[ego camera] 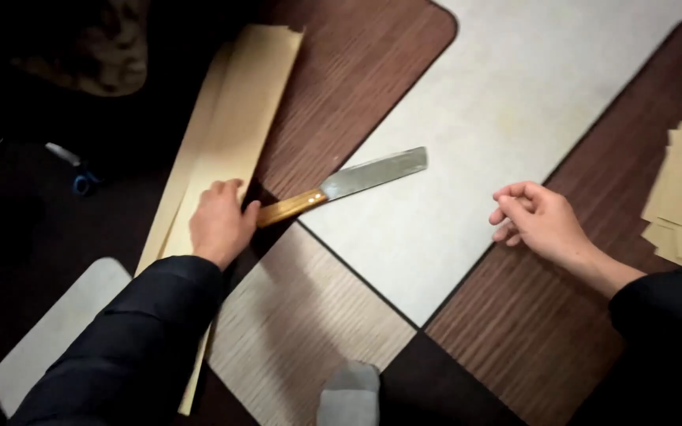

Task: Folding long strips of paper and cutting them into smaller rectangular sheets using a knife.

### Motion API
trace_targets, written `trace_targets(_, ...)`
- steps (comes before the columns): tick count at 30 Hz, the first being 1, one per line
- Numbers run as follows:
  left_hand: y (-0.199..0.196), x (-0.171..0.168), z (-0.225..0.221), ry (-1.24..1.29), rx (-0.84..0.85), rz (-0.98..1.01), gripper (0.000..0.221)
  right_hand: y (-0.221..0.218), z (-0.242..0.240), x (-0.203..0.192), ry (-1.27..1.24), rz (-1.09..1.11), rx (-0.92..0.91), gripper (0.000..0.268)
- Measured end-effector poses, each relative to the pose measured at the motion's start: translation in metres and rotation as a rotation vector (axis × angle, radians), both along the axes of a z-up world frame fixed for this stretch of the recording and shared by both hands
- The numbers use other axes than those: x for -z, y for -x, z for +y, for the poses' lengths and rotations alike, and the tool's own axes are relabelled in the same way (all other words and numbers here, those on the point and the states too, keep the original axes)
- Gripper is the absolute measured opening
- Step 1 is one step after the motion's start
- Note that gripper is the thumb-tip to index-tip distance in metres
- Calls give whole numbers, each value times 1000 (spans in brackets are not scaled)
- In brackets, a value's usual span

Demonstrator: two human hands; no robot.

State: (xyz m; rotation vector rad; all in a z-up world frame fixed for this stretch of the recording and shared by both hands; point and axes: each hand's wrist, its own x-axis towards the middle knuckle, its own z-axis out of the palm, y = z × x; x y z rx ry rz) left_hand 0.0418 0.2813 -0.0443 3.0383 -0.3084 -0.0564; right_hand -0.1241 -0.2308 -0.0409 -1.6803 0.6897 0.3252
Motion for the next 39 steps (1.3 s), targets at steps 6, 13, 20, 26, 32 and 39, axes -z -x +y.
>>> trace_targets(6, -7, 14, 34, -37, -8, 32, 68, -8, 17, -10, 34, 101, -10, 28)
trace_targets(13, -57, 57, 1, 58, 35, 1, 55, -4, 17, -21, 61, 151, 19, 28)
trace_targets(20, -61, 63, 4, -246, 90, -136, 8, 10, 1, -16, 35, 150, 63, 30)
trace_targets(26, -53, 32, -4, -247, 66, -151, 15, 6, 4, -16, 36, 170, 62, 29)
trace_targets(32, -47, 16, -29, -190, 124, -156, 33, 3, 8, -24, 19, 163, 28, 31)
trace_targets(39, -32, -18, -112, -133, 477, -546, 38, 18, -15, 5, -83, -15, 98, 32)
